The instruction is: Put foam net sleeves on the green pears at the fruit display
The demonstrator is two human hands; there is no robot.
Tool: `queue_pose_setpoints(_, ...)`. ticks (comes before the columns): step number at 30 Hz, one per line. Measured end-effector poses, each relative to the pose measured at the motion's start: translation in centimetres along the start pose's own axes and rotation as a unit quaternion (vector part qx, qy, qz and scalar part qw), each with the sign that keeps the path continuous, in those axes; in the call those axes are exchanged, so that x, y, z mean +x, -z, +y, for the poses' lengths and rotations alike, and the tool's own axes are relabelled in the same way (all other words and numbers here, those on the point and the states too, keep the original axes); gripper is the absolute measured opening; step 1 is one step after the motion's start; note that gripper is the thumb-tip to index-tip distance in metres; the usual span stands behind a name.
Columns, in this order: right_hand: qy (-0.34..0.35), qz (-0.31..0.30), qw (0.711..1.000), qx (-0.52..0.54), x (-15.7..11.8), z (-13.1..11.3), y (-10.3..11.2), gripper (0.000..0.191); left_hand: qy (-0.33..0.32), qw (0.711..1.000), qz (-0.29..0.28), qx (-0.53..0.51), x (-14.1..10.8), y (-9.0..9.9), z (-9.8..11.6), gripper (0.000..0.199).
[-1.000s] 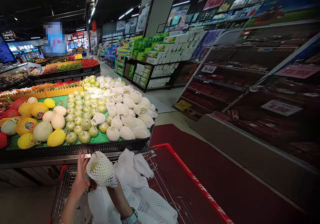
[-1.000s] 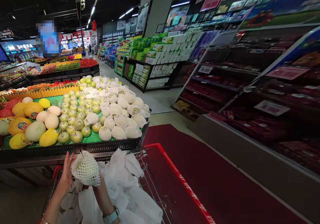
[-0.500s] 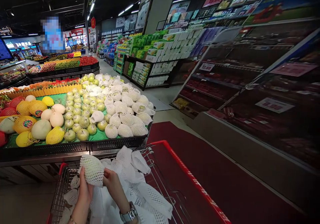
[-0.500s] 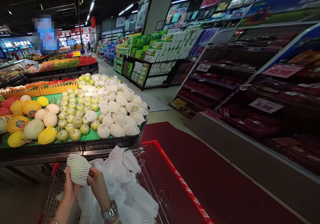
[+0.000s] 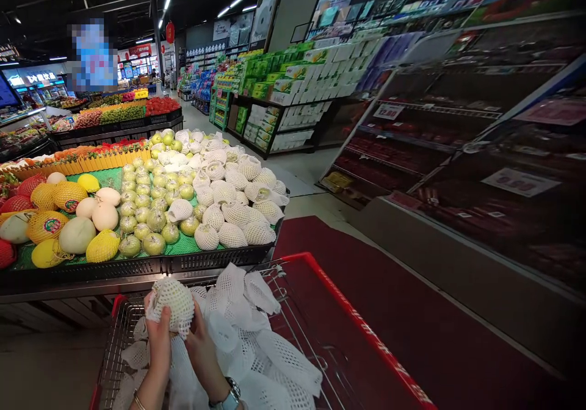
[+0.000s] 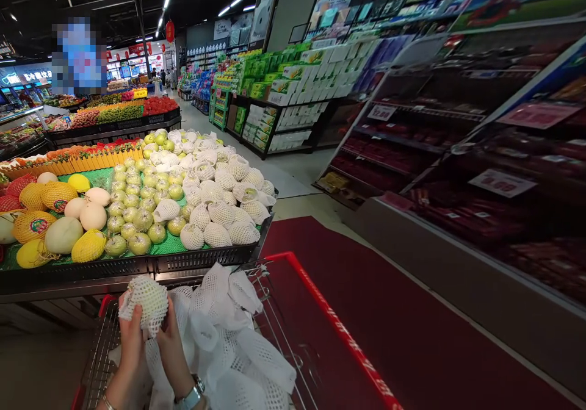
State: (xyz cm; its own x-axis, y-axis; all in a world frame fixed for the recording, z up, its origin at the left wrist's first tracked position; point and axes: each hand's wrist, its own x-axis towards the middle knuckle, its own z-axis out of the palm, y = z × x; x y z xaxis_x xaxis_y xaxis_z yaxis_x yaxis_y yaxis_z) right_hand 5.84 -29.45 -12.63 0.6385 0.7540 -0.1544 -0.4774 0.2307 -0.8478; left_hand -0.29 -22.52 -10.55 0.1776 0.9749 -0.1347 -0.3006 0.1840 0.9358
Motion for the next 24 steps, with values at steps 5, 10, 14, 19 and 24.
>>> queue_pose_setpoints(5,-0.029,0.036,0.998,0.049,2.0,0.0,1.9,0.074,0.026,0.986,-0.166,-0.006,2.1,0.6,0.6,0.086)
queue_pose_setpoints(10,-0.042,0.042,0.997,0.056,3.3,-1.9,2.9,0.067,0.023,0.972,-0.231,0.043,4.0,-0.1,0.9,0.106)
queue_pose_setpoints(14,-0.076,0.029,0.991,0.109,3.8,-4.1,3.7,0.055,-0.036,0.97,-0.209,0.115,6.5,-2.3,0.3,0.088)
queue_pose_setpoints(19,-0.059,0.089,0.988,0.11,4.4,-5.1,7.2,0.055,-0.143,0.95,-0.17,0.221,13.1,-7.8,0.3,0.067)
queue_pose_setpoints(24,-0.065,0.189,0.98,-0.003,2.4,-3.0,14.5,0.062,-0.25,0.897,-0.185,0.314,18.5,-12.7,0.3,0.059)
